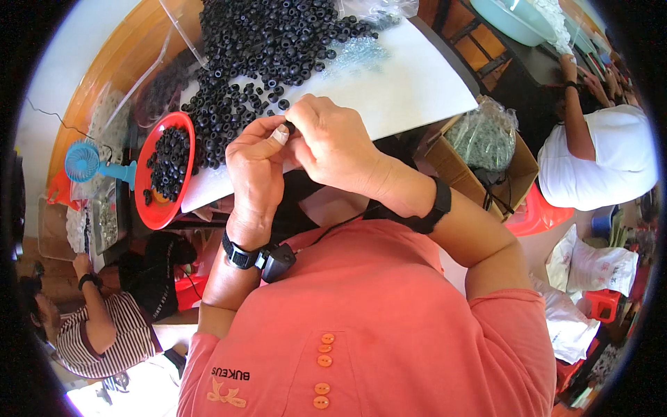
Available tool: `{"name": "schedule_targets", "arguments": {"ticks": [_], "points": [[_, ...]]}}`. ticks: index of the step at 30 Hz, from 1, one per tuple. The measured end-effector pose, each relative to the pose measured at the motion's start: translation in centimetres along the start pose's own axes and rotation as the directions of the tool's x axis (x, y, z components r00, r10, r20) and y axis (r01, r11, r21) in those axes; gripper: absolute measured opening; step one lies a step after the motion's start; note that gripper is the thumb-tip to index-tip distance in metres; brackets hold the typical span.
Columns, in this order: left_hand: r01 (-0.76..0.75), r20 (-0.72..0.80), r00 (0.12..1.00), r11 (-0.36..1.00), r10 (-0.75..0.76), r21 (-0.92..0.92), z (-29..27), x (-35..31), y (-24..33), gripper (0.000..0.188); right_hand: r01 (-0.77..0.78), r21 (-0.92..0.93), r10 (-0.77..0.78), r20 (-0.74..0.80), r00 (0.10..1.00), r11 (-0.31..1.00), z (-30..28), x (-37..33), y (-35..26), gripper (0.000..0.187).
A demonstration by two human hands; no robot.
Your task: Manually assembling small black plastic components by joining two parts together.
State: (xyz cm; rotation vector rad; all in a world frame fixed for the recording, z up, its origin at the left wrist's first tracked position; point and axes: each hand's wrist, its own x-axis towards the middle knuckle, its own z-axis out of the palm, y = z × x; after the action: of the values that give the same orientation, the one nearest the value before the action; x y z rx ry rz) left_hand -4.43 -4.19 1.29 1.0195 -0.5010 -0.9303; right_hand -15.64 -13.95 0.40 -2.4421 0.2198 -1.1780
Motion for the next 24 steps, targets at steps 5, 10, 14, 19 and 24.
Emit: {"name": "schedule_targets", "arguments": {"ticks": [5,10,14,19,24], "points": [[-0.040,-0.028,0.999,0.999,0.040,0.003,0.0,0.1,-0.2,0.015,-0.053,-0.129,0.040,-0.099,0.994,0.990,1.8,0.0,-0.1,0.031],[0.081,0.058,0.994,0.984,-0.091,0.159,0.4,-0.4,1.3,0.017,0.007,-0.139,-0.032,-0.180,0.983,0.990,0.9,0.5,0.4,0.029],[0.084,0.105,0.988,0.968,-0.112,0.237,-0.2,-0.5,1.0,0.018,0.063,-0.074,-0.067,-0.054,0.996,0.995,-0.3,0.9,0.6,0.027],[0.031,0.069,0.997,0.977,-0.046,0.213,-0.1,-0.7,0.4,0.016,0.030,-0.006,-0.030,0.035,0.999,1.000,-0.4,0.6,0.4,0.027],[0.033,0.058,0.997,0.972,-0.048,0.231,0.1,-1.1,0.4,0.015,-0.109,0.102,0.114,-0.048,0.992,0.989,0.3,-0.7,-0.3,0.025]]}}
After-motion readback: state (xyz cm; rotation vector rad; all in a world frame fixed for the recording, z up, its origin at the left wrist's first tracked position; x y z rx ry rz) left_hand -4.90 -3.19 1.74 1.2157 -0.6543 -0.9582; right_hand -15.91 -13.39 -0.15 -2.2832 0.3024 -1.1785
